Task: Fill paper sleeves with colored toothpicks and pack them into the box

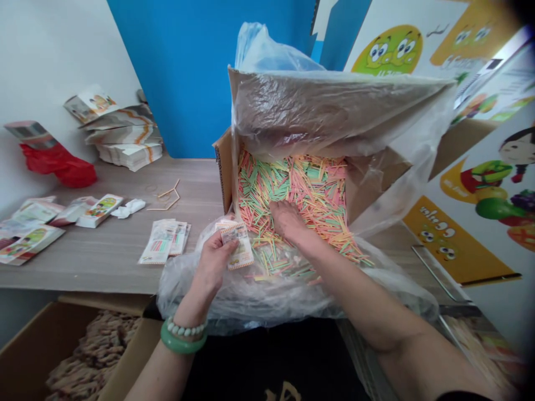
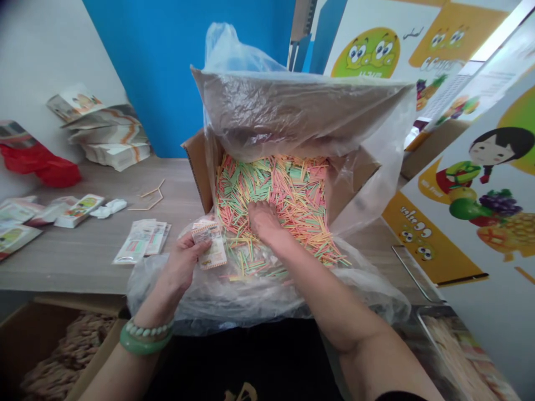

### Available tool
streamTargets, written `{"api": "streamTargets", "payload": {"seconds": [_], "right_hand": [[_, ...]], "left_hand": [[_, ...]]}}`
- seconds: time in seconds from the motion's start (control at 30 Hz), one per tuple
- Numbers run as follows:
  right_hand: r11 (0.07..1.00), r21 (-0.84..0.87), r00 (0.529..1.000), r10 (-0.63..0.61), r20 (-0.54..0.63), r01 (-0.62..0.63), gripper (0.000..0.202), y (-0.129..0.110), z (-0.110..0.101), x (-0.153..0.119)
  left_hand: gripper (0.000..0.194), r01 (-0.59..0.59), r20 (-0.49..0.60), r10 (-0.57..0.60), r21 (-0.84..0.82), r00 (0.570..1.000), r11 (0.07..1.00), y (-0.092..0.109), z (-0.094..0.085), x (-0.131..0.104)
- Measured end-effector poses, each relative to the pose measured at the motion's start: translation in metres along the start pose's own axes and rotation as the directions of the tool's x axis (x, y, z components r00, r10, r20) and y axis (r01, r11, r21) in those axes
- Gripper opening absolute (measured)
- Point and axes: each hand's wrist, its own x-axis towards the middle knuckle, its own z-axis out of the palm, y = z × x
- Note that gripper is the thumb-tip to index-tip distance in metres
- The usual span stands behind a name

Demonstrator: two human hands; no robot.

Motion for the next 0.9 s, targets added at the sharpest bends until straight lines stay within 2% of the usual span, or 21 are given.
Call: {"api": "streamTargets", "payload": {"seconds": [0.1,0.27,0.33,0.43,0.5,0.63,0.77,0.9], "right_hand": [[0.996,0.087,0.999,0.028,0.033,-0.031,0.053,0.005,0.0,0.003],[0.983,0.153,0.995,0.104,-0.006,-0.101,0.033,0.005,0.002,-0.002],[0.979,0.169,0.993,0.114,-0.005,-0.112,0.033,0.0,0.004,-0.005],[0.986,0.135,0.995,0.104,-0.007,-0.102,0.038,-0.01,0.006,-0.005],[0.99,0.08,0.993,0.118,-0.017,-0.116,0.035,-0.016,0.008,0.0],[0.981,0.046,0.98,0.184,0.073,-0.188,0.032,-0.02,0.011,0.016],[0.972,0.056,0.974,0.226,0.035,-0.228,0.034,-0.015,0.007,0.021],[0.926,0.216,0.949,0.316,0.003,-0.309,0.033,0.002,0.005,0.016]], "left_hand": [[0.026,0.045,-0.013,-0.044,0.022,0.999,0.999,-0.002,-0.002,-0.002],[0.026,0.047,-0.004,-0.047,-0.003,0.999,0.999,-0.005,-0.004,-0.003],[0.026,0.052,0.0,-0.052,0.0,0.999,0.999,-0.005,-0.005,-0.003],[0.025,0.071,0.008,-0.071,0.006,0.997,0.997,-0.007,-0.008,-0.003],[0.026,0.076,0.014,-0.076,0.008,0.997,0.997,-0.008,-0.008,-0.003],[0.025,0.072,0.019,-0.072,0.032,0.997,0.997,-0.009,-0.009,-0.003],[0.023,0.071,0.008,-0.071,0.027,0.997,0.997,-0.007,-0.011,-0.006],[0.024,0.087,0.005,-0.087,0.01,0.996,0.996,-0.004,-0.012,-0.009]]}}
